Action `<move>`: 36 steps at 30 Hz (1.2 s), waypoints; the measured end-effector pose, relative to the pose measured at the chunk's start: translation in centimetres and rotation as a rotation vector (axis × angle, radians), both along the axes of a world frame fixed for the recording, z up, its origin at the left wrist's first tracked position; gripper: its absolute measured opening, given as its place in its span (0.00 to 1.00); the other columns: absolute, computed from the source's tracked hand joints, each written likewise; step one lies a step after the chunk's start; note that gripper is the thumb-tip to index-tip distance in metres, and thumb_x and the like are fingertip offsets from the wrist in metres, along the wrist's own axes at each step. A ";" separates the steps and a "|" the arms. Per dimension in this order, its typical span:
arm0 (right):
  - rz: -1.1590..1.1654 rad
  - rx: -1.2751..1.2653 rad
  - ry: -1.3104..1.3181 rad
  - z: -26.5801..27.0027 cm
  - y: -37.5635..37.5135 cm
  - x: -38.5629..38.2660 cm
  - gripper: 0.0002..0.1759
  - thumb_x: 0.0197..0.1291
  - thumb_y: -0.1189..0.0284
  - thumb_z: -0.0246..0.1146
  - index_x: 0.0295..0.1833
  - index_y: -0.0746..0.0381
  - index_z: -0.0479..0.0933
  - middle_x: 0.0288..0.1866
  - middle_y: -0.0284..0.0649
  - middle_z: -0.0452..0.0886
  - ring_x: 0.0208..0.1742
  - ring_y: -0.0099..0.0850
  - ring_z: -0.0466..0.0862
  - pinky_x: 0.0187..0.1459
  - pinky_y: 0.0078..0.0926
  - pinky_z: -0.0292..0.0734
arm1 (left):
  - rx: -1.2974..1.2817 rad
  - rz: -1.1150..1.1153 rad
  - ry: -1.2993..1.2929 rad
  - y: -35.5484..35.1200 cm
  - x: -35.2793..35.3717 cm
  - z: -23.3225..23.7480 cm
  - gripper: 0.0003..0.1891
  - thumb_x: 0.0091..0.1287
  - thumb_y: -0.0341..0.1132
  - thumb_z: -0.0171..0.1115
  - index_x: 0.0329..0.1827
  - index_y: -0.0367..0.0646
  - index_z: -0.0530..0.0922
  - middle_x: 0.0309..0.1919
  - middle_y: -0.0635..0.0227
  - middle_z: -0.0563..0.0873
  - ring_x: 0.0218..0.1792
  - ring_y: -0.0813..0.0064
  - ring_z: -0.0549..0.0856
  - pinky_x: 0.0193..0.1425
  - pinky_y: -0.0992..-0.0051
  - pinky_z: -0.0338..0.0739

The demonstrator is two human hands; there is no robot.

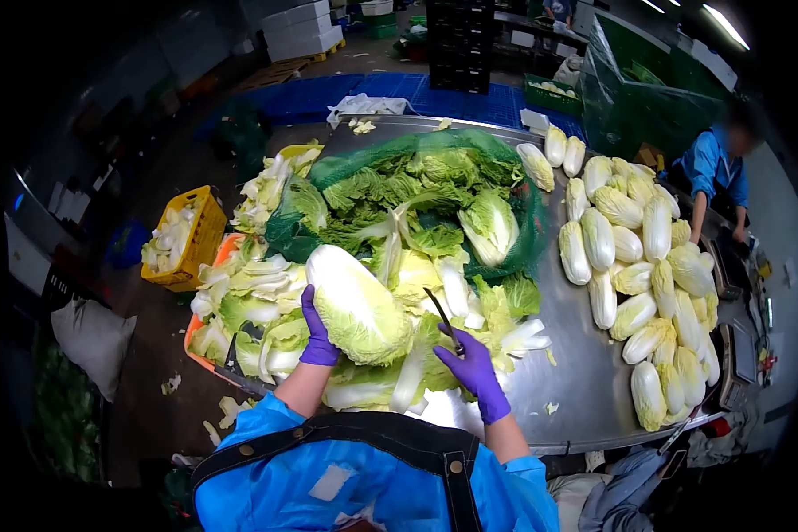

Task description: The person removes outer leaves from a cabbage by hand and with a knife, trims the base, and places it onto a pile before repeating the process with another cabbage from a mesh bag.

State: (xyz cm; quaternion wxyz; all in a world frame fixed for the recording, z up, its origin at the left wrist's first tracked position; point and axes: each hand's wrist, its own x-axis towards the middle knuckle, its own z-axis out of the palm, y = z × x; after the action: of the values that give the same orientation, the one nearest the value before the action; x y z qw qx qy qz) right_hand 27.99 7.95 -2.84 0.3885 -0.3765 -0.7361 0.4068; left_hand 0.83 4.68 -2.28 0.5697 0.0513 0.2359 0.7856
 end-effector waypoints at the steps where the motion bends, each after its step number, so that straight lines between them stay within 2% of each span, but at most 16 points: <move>1: 0.074 -0.404 0.029 3.3 -0.6 -0.2 0.28 0.52 0.67 0.65 0.60 0.56 0.70 0.46 0.29 0.79 0.22 0.15 0.71 0.22 0.13 0.67 | -0.019 0.002 -0.019 -0.1 0.2 0.2 0.38 0.53 0.55 0.55 0.63 0.39 0.62 0.54 0.54 0.73 0.53 0.54 0.73 0.61 0.58 0.65; 4: 0.112 -0.637 0.235 5.4 -1.5 -2.5 0.32 0.52 0.67 0.65 0.63 0.58 0.65 0.37 0.29 0.80 0.19 0.14 0.69 0.20 0.13 0.66 | -0.001 -0.062 -0.069 -0.3 1.6 0.6 0.39 0.50 0.53 0.57 0.63 0.40 0.61 0.54 0.53 0.73 0.53 0.54 0.73 0.62 0.58 0.65; 6: 0.134 -0.802 0.123 4.6 -1.8 -3.4 0.33 0.52 0.65 0.65 0.64 0.61 0.63 0.30 0.31 0.78 0.20 0.15 0.70 0.23 0.14 0.68 | -0.003 -0.070 -0.056 -0.5 2.5 1.2 0.39 0.49 0.52 0.58 0.63 0.40 0.61 0.53 0.53 0.73 0.53 0.54 0.73 0.62 0.58 0.65; 12: -0.125 -0.437 -0.011 2.3 -2.5 -3.4 0.27 0.45 0.61 0.70 0.47 0.67 0.76 0.27 0.35 0.79 0.26 0.21 0.73 0.31 0.21 0.71 | -0.027 -0.106 0.064 -1.4 2.9 2.0 0.39 0.48 0.45 0.61 0.64 0.40 0.59 0.53 0.53 0.73 0.54 0.55 0.72 0.61 0.59 0.66; 15: -0.143 -0.494 -0.077 2.4 -2.4 -1.8 0.26 0.45 0.62 0.70 0.44 0.70 0.75 0.26 0.35 0.78 0.24 0.22 0.75 0.29 0.21 0.71 | 0.016 -0.040 0.311 -1.0 3.1 1.8 0.38 0.50 0.38 0.63 0.65 0.40 0.57 0.55 0.57 0.71 0.55 0.60 0.72 0.61 0.62 0.67; 16: -0.079 -0.753 -0.064 5.6 -2.4 -1.2 0.27 0.44 0.64 0.71 0.46 0.70 0.74 0.26 0.37 0.79 0.24 0.23 0.75 0.28 0.22 0.71 | 0.017 -0.034 0.314 -1.1 3.1 2.4 0.38 0.50 0.38 0.63 0.65 0.40 0.57 0.55 0.57 0.71 0.55 0.60 0.72 0.61 0.62 0.67; 18: 0.162 -0.847 0.159 5.2 -1.0 1.4 0.26 0.47 0.67 0.68 0.49 0.70 0.72 0.32 0.42 0.80 0.30 0.26 0.79 0.35 0.23 0.75 | 0.012 -0.095 0.410 -1.5 3.0 3.3 0.38 0.51 0.40 0.64 0.65 0.39 0.57 0.55 0.58 0.71 0.56 0.61 0.72 0.61 0.63 0.67; 20: 0.178 -0.892 0.839 5.9 -0.7 1.8 0.23 0.49 0.69 0.63 0.50 0.71 0.71 0.41 0.47 0.79 0.40 0.32 0.81 0.44 0.28 0.76 | 0.020 -0.176 0.358 -1.7 1.4 1.6 0.38 0.52 0.44 0.63 0.64 0.37 0.59 0.54 0.57 0.73 0.55 0.61 0.73 0.61 0.64 0.67; 22: 0.089 -0.980 1.066 5.9 0.7 2.3 0.23 0.54 0.66 0.57 0.53 0.70 0.69 0.47 0.46 0.78 0.48 0.37 0.79 0.52 0.34 0.73 | -0.182 -0.490 0.109 -2.7 0.7 1.7 0.37 0.53 0.47 0.62 0.63 0.37 0.61 0.53 0.54 0.74 0.53 0.59 0.75 0.61 0.64 0.67; 25: -0.027 -0.995 1.134 4.3 2.6 2.5 0.23 0.56 0.64 0.55 0.54 0.67 0.70 0.49 0.45 0.77 0.50 0.37 0.78 0.54 0.34 0.72 | -0.158 -0.594 0.076 -2.9 0.4 0.3 0.39 0.52 0.52 0.60 0.64 0.37 0.61 0.54 0.52 0.74 0.54 0.56 0.75 0.61 0.62 0.67; 27: -0.183 -0.715 1.001 1.8 3.4 2.7 0.24 0.58 0.60 0.54 0.55 0.64 0.70 0.52 0.45 0.75 0.54 0.38 0.75 0.55 0.37 0.71 | -0.130 -0.625 0.085 -2.9 0.9 -0.1 0.41 0.52 0.54 0.59 0.65 0.37 0.59 0.56 0.51 0.72 0.55 0.55 0.74 0.61 0.61 0.67; 29: -0.145 -0.714 1.055 1.0 4.3 3.9 0.24 0.58 0.58 0.53 0.54 0.62 0.71 0.52 0.44 0.75 0.53 0.36 0.75 0.53 0.35 0.72 | 0.169 -0.744 -0.052 -2.8 1.8 -0.1 0.46 0.51 0.62 0.54 0.68 0.42 0.54 0.63 0.49 0.63 0.60 0.52 0.68 0.62 0.57 0.65; 32: -0.048 -0.692 1.233 0.1 6.2 5.8 0.24 0.58 0.52 0.52 0.51 0.59 0.73 0.53 0.42 0.75 0.48 0.32 0.77 0.47 0.32 0.74 | 0.443 -0.591 -0.133 -2.5 1.4 -0.9 0.49 0.50 0.70 0.48 0.70 0.45 0.51 0.66 0.49 0.57 0.63 0.50 0.63 0.64 0.55 0.62; 34: -0.127 -0.791 0.590 -1.2 6.9 6.9 0.25 0.58 0.51 0.50 0.48 0.61 0.75 0.48 0.39 0.78 0.32 0.23 0.78 0.32 0.19 0.74 | 0.392 -0.494 -0.190 -2.5 1.4 0.7 0.49 0.51 0.72 0.44 0.70 0.47 0.51 0.66 0.49 0.58 0.63 0.49 0.63 0.64 0.53 0.60; 35: -0.064 -0.712 0.401 5.1 3.6 3.4 0.25 0.58 0.54 0.53 0.50 0.63 0.74 0.47 0.38 0.80 0.19 0.15 0.71 0.21 0.11 0.65 | 0.324 -0.438 -0.166 -2.1 1.4 1.6 0.49 0.51 0.71 0.44 0.70 0.47 0.51 0.66 0.49 0.58 0.63 0.49 0.63 0.65 0.53 0.60; 36: 0.082 -0.683 0.316 4.2 3.2 2.5 0.24 0.56 0.60 0.57 0.53 0.65 0.73 0.51 0.37 0.79 0.18 0.13 0.70 0.19 0.10 0.63 | 0.263 -0.385 -0.142 -1.6 1.6 2.5 0.48 0.52 0.71 0.44 0.70 0.47 0.51 0.66 0.50 0.58 0.63 0.49 0.63 0.65 0.52 0.59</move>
State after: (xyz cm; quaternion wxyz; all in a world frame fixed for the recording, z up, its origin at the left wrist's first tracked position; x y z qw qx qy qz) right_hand 30.54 11.11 1.34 0.3327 -0.3870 -0.5034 0.6972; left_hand 2.48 3.04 0.18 0.7127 0.1137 0.0768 0.6880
